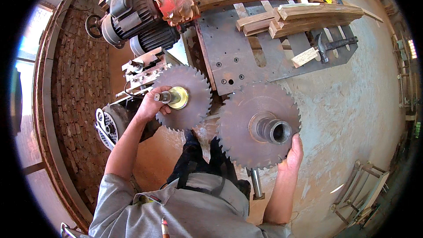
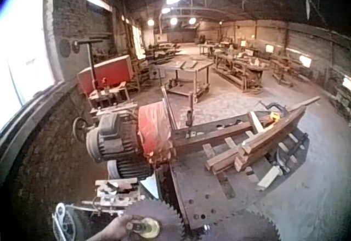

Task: The person measures a piece of wood with a tape measure, then walks to a large circular saw. They use a wrench to loosen the blade nut, remove the blade, and place a washer onto the arbor. The person then reattaches the blade and tightens the nut with the wrench. Finally, they walk to a workbench and open a drawer.

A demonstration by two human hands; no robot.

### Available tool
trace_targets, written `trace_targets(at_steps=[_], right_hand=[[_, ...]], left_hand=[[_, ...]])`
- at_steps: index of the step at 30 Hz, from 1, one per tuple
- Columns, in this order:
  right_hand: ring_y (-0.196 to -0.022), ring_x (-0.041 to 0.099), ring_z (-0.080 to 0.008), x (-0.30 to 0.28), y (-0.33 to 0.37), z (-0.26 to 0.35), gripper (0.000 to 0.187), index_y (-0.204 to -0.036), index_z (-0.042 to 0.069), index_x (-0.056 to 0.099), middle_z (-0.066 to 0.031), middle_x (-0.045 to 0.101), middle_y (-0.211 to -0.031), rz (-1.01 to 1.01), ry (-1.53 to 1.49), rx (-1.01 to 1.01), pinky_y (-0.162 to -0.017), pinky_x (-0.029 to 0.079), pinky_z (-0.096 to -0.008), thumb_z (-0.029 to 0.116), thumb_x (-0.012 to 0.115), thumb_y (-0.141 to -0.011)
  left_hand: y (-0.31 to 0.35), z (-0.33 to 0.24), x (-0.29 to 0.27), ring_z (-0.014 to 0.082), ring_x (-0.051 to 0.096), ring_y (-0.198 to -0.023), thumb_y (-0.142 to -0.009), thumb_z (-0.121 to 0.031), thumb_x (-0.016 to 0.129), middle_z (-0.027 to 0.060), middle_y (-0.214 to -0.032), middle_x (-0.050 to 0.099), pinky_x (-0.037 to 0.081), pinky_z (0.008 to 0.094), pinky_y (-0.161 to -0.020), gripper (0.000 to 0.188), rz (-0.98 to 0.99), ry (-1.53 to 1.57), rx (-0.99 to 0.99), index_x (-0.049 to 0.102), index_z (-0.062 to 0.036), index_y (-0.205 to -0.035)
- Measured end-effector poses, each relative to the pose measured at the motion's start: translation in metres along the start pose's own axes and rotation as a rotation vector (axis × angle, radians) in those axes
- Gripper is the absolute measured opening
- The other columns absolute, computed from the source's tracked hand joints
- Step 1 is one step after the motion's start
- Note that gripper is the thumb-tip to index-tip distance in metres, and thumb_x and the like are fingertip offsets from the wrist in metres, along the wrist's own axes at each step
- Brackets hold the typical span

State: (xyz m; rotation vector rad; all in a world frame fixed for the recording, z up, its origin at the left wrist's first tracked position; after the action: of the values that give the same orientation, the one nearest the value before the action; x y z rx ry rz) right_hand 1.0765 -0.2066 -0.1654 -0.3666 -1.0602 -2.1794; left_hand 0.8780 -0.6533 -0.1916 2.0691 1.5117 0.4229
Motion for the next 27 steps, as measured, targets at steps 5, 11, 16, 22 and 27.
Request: trace_targets(at_steps=[5, 11, 16, 22, 27], right_hand=[[-0.112, 0.061, -0.0253, 0.008, -0.002, -0.002, 0.035, -0.126, -0.001, 0.057, -0.0133, 0.062, -0.125, 0.074, -0.021, 0.011, -0.096, 0.051, -0.0407, 0.023, 0.052, -0.1], [-0.118, 0.056, -0.0283, 0.009, -0.004, -0.004, 0.04, -0.132, 0.001, 0.05, -0.013, 0.058, -0.131, 0.067, -0.005, 0.029, -0.102, 0.045, -0.0449, 0.025, 0.048, -0.101], [-0.118, 0.056, -0.0286, 0.002, -0.009, -0.003, 0.041, -0.133, 0.0, 0.05, -0.0134, 0.057, -0.131, -0.005, 0.027, 0.009, -0.102, 0.046, -0.0453, 0.025, 0.048, -0.101], [-0.118, 0.056, -0.0284, 0.013, -0.008, -0.005, 0.041, -0.133, 0.0, 0.05, -0.0139, 0.057, -0.132, 0.052, 0.0, 0.033, -0.101, 0.047, -0.0457, 0.026, 0.049, -0.101], [-0.118, 0.056, -0.0286, 0.008, -0.011, -0.008, 0.041, -0.132, 0.0, 0.05, -0.0138, 0.057, -0.131, 0.023, -0.006, 0.04, -0.101, 0.047, -0.0458, 0.026, 0.049, -0.101]], left_hand=[[0.008, -0.011, 0.008, 0.0164, 0.067, -0.062, -0.083, 0.008, 0.053, 0.011, -0.087, 0.068, 0.052, 0.0267, -0.051, 0.047, -0.146, -0.073, 0.033, 0.051, -0.0003, -0.13], [0.004, 0.005, 0.001, 0.0158, 0.066, -0.062, -0.083, 0.009, 0.053, 0.0112, -0.084, 0.066, 0.051, 0.0269, -0.049, 0.038, -0.186, 0.079, -0.054, 0.051, -0.0002, -0.121], [0.008, 0.003, 0.002, 0.0122, 0.062, -0.058, -0.081, 0.013, 0.053, 0.0091, -0.081, 0.065, 0.05, 0.0266, -0.049, 0.042, -0.379, -0.21, 0.163, 0.053, -0.0037, -0.119], [0.005, 0.021, 0.006, 0.017, 0.065, -0.057, -0.091, -0.002, 0.053, 0.0109, -0.083, 0.068, 0.052, 0.0266, -0.048, 0.017, -0.155, 0.194, -0.144, 0.059, -0.002, -0.107], [0.006, 0.021, 0.002, 0.0177, 0.065, -0.055, -0.091, 0.003, 0.051, 0.0118, -0.083, 0.067, 0.052, 0.0272, -0.046, 0.02, -0.029, 0.499, -0.088, 0.058, -0.0033, -0.108]])
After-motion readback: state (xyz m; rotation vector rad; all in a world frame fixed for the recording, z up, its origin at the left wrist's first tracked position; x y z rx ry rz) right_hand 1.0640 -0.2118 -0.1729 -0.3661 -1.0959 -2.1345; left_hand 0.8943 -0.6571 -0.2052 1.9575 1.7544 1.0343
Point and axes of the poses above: each hand's wrist, its own y-axis away from the middle knuckle, its own x-axis out of the palm, z = x × y, the point moved 7 cm from there along -y, towards the middle knuckle
